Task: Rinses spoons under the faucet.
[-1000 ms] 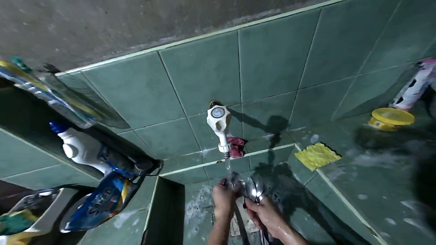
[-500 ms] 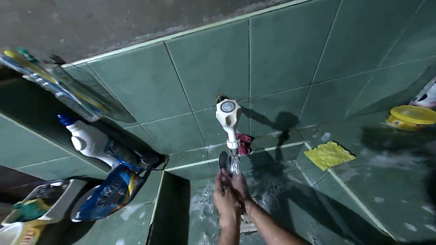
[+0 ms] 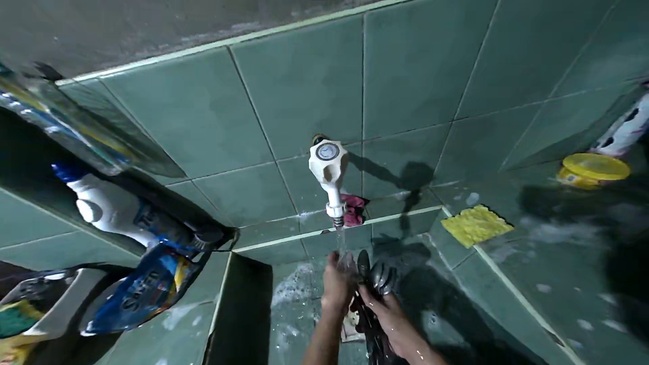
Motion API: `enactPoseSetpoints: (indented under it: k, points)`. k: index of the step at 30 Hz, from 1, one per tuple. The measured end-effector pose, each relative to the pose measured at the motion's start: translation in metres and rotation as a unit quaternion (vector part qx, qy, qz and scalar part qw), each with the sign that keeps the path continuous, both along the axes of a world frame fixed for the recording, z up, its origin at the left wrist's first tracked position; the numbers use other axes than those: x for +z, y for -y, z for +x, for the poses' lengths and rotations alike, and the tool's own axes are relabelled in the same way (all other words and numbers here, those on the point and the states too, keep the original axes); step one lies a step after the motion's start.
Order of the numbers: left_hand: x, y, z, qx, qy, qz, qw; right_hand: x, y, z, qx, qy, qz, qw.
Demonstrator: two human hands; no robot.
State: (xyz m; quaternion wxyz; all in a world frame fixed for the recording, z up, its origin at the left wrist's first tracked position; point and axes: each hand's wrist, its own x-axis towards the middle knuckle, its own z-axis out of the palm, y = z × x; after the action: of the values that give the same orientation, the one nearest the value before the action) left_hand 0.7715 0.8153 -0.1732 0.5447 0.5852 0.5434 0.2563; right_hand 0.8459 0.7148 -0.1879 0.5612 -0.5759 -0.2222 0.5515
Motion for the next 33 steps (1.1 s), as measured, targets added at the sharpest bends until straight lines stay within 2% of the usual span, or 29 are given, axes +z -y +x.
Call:
enactPoseSetpoints:
  k: [2,5,9,13,15,20,22,24,26,28,30,31,33]
  points:
    - [-0.002,0.003,-0.01,-0.051,0.07,-0.076,0.993,-0.004,0.004,0.006,0.005,-0.009,0.018,1.0]
    - [0.01,0.005,-0.032,-0.135,0.111,-0.129,0.976,-0.008,0.004,0.014,0.016,-0.001,-0.003,1.0]
    - [0.011,-0.001,-0.042,-0.106,0.051,-0.086,0.989,-0.002,0.003,0.007,0.034,0.008,-0.011,0.999]
    - [0.008,0.0,-0.041,-0.049,0.0,-0.056,0.997,-0.003,0.005,-0.013,-0.011,0.08,0.008,0.997]
    - [0.008,0.0,-0.038,-0.05,-0.027,-0.02,0.998,0.0,0.001,-0.016,-0.021,0.093,0.007,0.995]
    - [0.025,0.001,-0.045,-0.102,-0.03,-0.041,0.993,0.012,-0.001,-0.008,0.002,0.09,-0.031,0.995]
    - [0.042,-0.001,-0.054,-0.073,-0.116,0.043,0.99,0.01,0.001,0.0,0.002,0.105,-0.041,0.994]
    - [0.071,0.0,-0.064,-0.031,-0.154,0.133,0.979,0.01,0.002,0.008,-0.01,0.122,-0.046,0.991]
    - [0.101,0.004,-0.079,-0.013,-0.112,0.21,0.971,0.012,0.002,0.017,-0.021,0.133,-0.042,0.99]
    - [0.129,0.009,-0.102,-0.006,-0.013,0.266,0.964,0.018,0.002,0.024,-0.011,0.141,-0.049,0.989]
    - [0.15,0.011,-0.128,-0.003,0.108,0.275,0.955,0.026,-0.001,0.028,0.021,0.142,-0.061,0.988]
    - [0.151,0.008,-0.137,0.014,0.183,0.267,0.946,0.029,-0.005,0.027,0.048,0.135,-0.068,0.987]
    - [0.12,-0.009,-0.139,0.049,0.328,0.201,0.922,0.031,-0.018,0.02,0.105,0.098,-0.072,0.987]
